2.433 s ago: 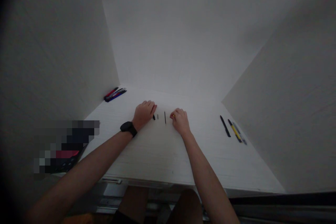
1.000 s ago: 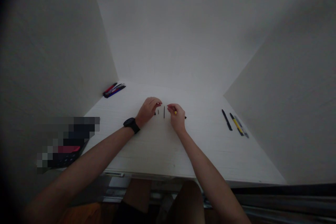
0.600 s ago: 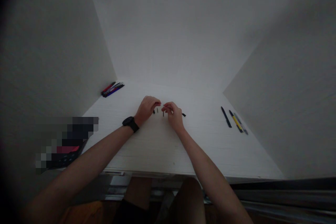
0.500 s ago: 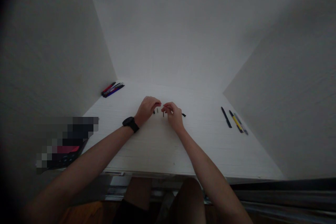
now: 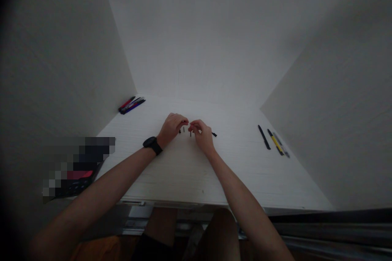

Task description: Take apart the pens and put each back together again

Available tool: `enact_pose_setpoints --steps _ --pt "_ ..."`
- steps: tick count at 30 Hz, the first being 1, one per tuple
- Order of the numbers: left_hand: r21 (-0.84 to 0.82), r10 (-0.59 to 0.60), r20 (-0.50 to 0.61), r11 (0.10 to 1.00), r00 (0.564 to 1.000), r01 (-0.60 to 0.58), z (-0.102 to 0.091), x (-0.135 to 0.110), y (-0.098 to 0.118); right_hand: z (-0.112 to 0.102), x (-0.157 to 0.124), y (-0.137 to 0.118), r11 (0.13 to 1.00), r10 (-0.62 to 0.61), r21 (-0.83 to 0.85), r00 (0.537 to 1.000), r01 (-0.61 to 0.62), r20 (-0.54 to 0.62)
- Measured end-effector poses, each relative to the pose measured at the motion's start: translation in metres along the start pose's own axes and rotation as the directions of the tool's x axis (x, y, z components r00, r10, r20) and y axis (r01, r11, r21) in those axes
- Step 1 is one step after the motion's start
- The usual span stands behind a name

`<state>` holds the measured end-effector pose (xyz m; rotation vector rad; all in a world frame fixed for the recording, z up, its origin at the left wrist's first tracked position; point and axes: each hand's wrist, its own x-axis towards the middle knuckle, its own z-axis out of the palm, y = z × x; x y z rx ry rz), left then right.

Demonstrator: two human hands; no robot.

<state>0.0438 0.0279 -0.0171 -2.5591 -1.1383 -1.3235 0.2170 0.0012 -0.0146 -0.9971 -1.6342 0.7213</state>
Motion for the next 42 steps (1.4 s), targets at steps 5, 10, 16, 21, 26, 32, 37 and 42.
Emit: enact_pose_setpoints --steps 5,10,16,21,26,32,37,42 --pt "-0.049 -0.002 -0.039 0.999 0.999 0.0 0.003 -0.002 -0.002 0.001 0.0 0.002 0.999 -0.003 0.049 1.0 0.004 -0.029" --pt "-0.129 -0.053 -0.098 0.991 0.994 0.041 0.003 -0.002 -0.002 0.002 0.0 0.006 0.996 0.009 0.093 1.0 -0.008 -0.015" --pt "-0.29 -0.091 -0.184 0.956 0.979 0.035 -0.001 0.0 0.005 0.002 -0.003 0.004 1.0 -0.001 -0.011 1.0 0.001 0.006" --pt "-0.333 -0.111 -0.278 0.943 0.954 0.012 -0.002 0.001 0.005 -0.007 -0.001 -0.001 0.948 -0.082 -0.311 0.996 0.068 -0.033" --pt "-0.279 -0.096 -0.283 0.96 0.954 0.014 0.0 0.0 -0.004 -0.026 0.008 0.002 0.569 -0.195 -0.821 0.977 0.039 -0.088" --pt "-0.237 -0.072 -0.22 0.971 0.973 0.019 0.004 -0.001 -0.007 -0.025 0.005 0.013 0.409 -0.063 -0.91 0.997 0.07 0.048" --pt "-0.258 -0.047 -0.233 0.966 0.971 -0.015 0.003 0.0 -0.004 -0.022 0.005 0.016 0.469 -0.014 -0.88 0.996 0.08 0.083" --pt "-0.266 -0.042 -0.245 0.964 0.969 -0.026 0.002 0.001 -0.003 -0.016 0.007 0.014 0.643 0.043 -0.766 0.999 -0.007 0.028"
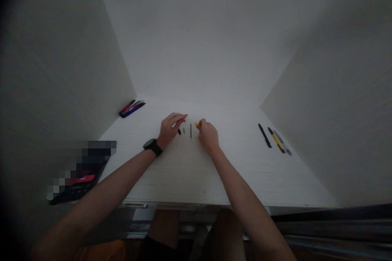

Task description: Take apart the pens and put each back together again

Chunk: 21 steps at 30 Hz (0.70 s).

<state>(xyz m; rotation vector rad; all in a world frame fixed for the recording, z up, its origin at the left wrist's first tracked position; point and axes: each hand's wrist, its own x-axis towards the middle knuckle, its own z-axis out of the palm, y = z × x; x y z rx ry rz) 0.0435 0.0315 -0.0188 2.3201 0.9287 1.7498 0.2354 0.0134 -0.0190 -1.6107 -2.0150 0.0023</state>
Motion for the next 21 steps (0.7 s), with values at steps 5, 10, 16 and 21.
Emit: enact_pose_setpoints --steps 5,10,16,21 --pt "0.004 -0.01 -0.043 1.0 0.999 0.01 0.0 0.001 0.002 0.008 0.0 -0.004 0.942 -0.058 0.329 0.998 0.06 -0.014" --pt "0.009 -0.037 -0.054 0.999 0.998 0.038 0.0 0.001 0.002 0.01 0.0 -0.001 0.904 -0.081 0.416 0.995 0.1 -0.063" --pt "-0.003 -0.105 -0.089 0.994 0.991 0.105 0.0 0.001 0.005 0.012 0.002 0.0 0.89 -0.083 0.445 0.995 0.099 -0.056" --pt "-0.039 -0.161 -0.104 0.987 0.982 0.157 -0.002 0.003 0.01 0.012 0.003 -0.001 0.874 -0.106 0.469 0.992 0.128 -0.074"
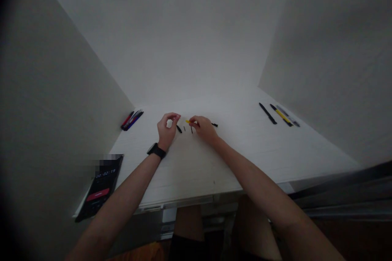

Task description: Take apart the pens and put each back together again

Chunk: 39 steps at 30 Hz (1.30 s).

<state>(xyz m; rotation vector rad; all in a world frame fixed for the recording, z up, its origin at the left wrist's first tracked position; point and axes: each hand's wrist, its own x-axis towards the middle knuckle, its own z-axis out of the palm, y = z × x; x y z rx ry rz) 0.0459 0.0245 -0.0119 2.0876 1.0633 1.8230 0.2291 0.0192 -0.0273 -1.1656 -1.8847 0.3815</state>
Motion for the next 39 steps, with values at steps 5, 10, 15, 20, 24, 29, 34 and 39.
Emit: enact_pose_setpoints --steps 5,10,15,20,24,29,34,39 --pt "0.007 -0.052 0.016 0.999 0.999 0.052 0.0 0.0 0.0 -0.001 0.0 -0.004 0.996 -0.005 0.084 1.0 0.007 -0.022" --pt "0.027 -0.058 0.076 0.998 0.995 0.056 0.001 -0.002 -0.005 0.0 0.0 -0.005 0.994 -0.025 0.107 1.0 0.025 -0.001" --pt "0.072 0.007 0.133 0.997 0.991 -0.017 0.0 -0.002 -0.007 0.001 0.0 -0.005 0.992 -0.036 0.123 0.999 0.034 0.009" --pt "0.019 0.119 0.187 0.992 0.975 -0.125 -0.001 0.0 -0.006 0.0 0.0 -0.005 0.992 -0.015 0.126 1.0 0.016 -0.002" --pt "0.021 0.127 0.175 0.991 0.976 -0.133 -0.002 -0.001 -0.006 -0.001 0.0 -0.006 0.994 -0.001 0.112 1.0 0.002 -0.003" --pt "0.04 0.078 0.182 0.996 0.98 -0.086 -0.001 -0.001 -0.006 -0.001 0.0 -0.007 0.992 0.015 0.127 1.0 -0.017 0.011" --pt "0.042 -0.051 0.069 0.998 0.996 0.048 0.001 -0.001 -0.007 -0.002 0.001 -0.001 0.985 0.067 0.16 0.996 -0.058 -0.054" --pt "-0.043 -0.208 -0.129 0.978 0.969 0.205 -0.002 0.002 -0.017 -0.002 0.002 0.009 0.972 0.129 0.212 0.985 -0.103 -0.115"
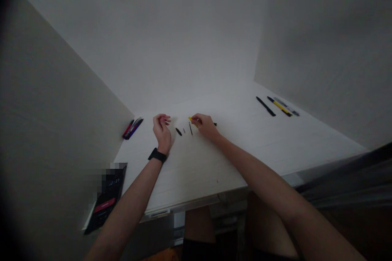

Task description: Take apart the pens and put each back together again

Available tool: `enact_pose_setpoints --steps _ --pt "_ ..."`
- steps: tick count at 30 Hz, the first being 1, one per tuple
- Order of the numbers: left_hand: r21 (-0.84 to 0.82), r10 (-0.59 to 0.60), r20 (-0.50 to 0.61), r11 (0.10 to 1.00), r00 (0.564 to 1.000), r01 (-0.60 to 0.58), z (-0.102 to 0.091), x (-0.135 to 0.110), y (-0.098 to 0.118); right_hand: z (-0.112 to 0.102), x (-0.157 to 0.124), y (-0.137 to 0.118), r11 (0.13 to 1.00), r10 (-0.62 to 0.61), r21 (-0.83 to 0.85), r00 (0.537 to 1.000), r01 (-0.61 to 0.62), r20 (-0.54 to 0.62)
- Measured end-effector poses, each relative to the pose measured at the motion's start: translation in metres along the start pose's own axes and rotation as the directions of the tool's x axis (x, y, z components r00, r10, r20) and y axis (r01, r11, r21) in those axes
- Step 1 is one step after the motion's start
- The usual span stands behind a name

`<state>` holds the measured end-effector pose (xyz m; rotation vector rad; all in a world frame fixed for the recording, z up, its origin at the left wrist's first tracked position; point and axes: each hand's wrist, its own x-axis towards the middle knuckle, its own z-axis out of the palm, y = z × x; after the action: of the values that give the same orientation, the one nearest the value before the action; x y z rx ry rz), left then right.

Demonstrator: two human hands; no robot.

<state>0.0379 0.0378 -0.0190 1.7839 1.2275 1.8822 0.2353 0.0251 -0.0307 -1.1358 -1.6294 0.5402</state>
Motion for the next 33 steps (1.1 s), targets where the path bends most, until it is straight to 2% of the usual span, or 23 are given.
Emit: enact_pose_setpoints --steps 2,5,9,14,16,19,22,27,30,33 --pt "0.032 -0.034 -0.036 0.999 0.999 0.035 -0.001 0.001 -0.005 -0.001 0.001 0.002 1.0 0.011 0.023 0.999 -0.011 -0.033" --pt "0.171 -0.033 0.05 0.985 0.998 0.024 0.0 0.0 -0.011 -0.005 0.002 0.004 0.998 0.033 0.056 0.991 -0.026 -0.127" --pt "0.327 0.048 0.296 0.933 0.954 -0.148 0.001 -0.004 -0.013 -0.008 0.004 0.007 0.998 0.058 0.05 0.972 -0.048 -0.228" --pt "0.412 0.1 0.355 0.876 0.93 -0.251 0.0 -0.003 -0.013 -0.01 0.006 0.01 0.998 0.053 0.029 0.969 -0.047 -0.24" --pt "0.456 0.09 0.438 0.835 0.894 -0.308 0.003 0.001 -0.013 -0.01 0.006 0.009 0.999 0.043 0.022 0.969 -0.039 -0.242" --pt "0.488 0.054 0.581 0.775 0.812 -0.401 0.015 0.011 -0.014 -0.01 0.006 0.009 1.0 0.028 0.0 0.971 -0.029 -0.236" --pt "0.53 -0.023 0.628 0.744 0.778 -0.407 0.03 0.019 -0.016 -0.009 0.006 0.008 0.999 0.029 -0.011 0.972 -0.032 -0.233" --pt "0.546 -0.067 0.599 0.764 0.798 -0.345 0.039 0.019 -0.015 -0.008 0.006 0.008 1.0 0.014 -0.021 0.972 -0.019 -0.235" --pt "0.495 -0.055 0.565 0.821 0.824 -0.285 0.03 0.015 -0.007 -0.007 0.005 0.005 1.0 0.002 -0.028 0.979 -0.008 -0.204" --pt "0.343 -0.013 0.516 0.919 0.856 -0.193 0.016 0.007 0.005 -0.005 0.004 0.002 0.999 -0.02 -0.031 0.99 0.015 -0.137"
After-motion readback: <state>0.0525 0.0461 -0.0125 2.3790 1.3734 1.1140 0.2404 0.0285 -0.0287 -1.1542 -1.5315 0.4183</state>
